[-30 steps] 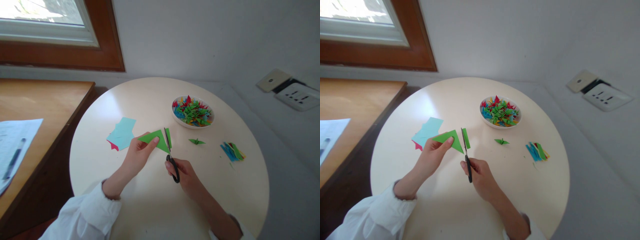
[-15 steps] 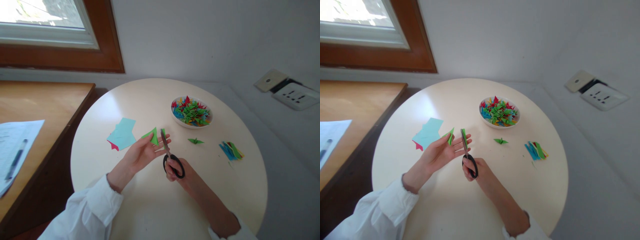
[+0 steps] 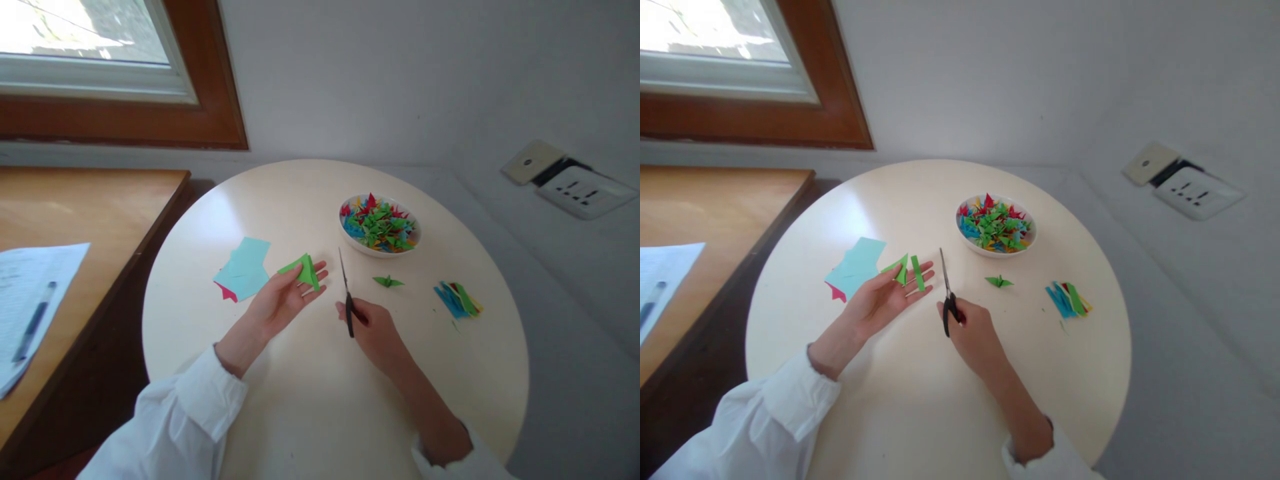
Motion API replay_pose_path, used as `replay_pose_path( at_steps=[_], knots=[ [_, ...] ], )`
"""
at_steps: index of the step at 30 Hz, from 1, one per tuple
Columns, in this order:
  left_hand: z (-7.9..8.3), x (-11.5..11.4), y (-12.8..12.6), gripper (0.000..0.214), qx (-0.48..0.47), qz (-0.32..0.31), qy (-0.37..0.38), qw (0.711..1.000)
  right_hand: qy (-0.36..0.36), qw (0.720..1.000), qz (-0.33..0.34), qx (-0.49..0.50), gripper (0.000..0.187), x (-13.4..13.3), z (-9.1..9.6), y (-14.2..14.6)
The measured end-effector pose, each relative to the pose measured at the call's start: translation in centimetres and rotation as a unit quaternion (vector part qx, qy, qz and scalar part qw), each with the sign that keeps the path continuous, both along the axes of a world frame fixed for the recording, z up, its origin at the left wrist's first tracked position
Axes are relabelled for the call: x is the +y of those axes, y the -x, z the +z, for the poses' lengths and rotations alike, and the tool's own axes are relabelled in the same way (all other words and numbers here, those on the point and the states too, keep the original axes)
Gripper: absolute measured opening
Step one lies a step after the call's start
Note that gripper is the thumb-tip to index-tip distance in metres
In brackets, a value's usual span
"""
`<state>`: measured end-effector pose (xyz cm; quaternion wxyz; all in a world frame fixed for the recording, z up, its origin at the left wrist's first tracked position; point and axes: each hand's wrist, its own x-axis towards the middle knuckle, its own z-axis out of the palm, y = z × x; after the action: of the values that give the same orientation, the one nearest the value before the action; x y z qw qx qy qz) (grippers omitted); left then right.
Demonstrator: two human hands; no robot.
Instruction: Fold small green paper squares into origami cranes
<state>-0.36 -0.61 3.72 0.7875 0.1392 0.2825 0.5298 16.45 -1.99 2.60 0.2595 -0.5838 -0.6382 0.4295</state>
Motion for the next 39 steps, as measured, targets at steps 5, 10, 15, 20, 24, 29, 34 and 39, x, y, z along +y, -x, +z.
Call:
replay_pose_path(
  at_steps=[5,10,15,20,24,29,34,39],
  knots=[
    [-0.3,0.2,0.2,0.021,0.007,0.007,0.010,1.000,-0.049,0.981,-0.039,-0.185,0.026,0.9,-0.9,-0.7],
    [0.1,0.2,0.1,0.018,0.007,0.024,0.018,1.000,-0.045,0.963,-0.055,-0.261,0.013,1.5,-1.6,-1.1],
    [0.1,0.2,0.0,0.016,0.010,0.026,-0.004,1.000,-0.061,0.946,-0.040,-0.317,0.018,2.1,-1.4,-0.6],
    [-0.5,0.4,-0.1,0.015,0.022,0.026,-0.010,0.999,-0.081,0.918,-0.004,-0.388,0.022,3.1,-1.2,0.7],
    [-0.8,0.7,-0.1,0.013,0.043,0.047,-0.009,0.998,-0.094,0.910,0.007,-0.404,0.022,4.6,-1.0,2.2],
    [-1.0,1.2,0.2,0.018,0.028,0.035,0.030,0.999,-0.118,0.918,-0.005,-0.379,0.025,6.5,-0.2,4.0],
    [-1.5,1.6,0.5,0.019,0.007,0.036,0.082,0.996,-0.178,0.926,-0.027,-0.332,0.027,5.4,-0.2,4.5],
    [-2.0,1.7,0.5,0.021,-0.017,0.005,0.074,0.997,-0.279,0.926,-0.025,-0.252,0.022,3.2,-1.8,4.0]
  ],
)
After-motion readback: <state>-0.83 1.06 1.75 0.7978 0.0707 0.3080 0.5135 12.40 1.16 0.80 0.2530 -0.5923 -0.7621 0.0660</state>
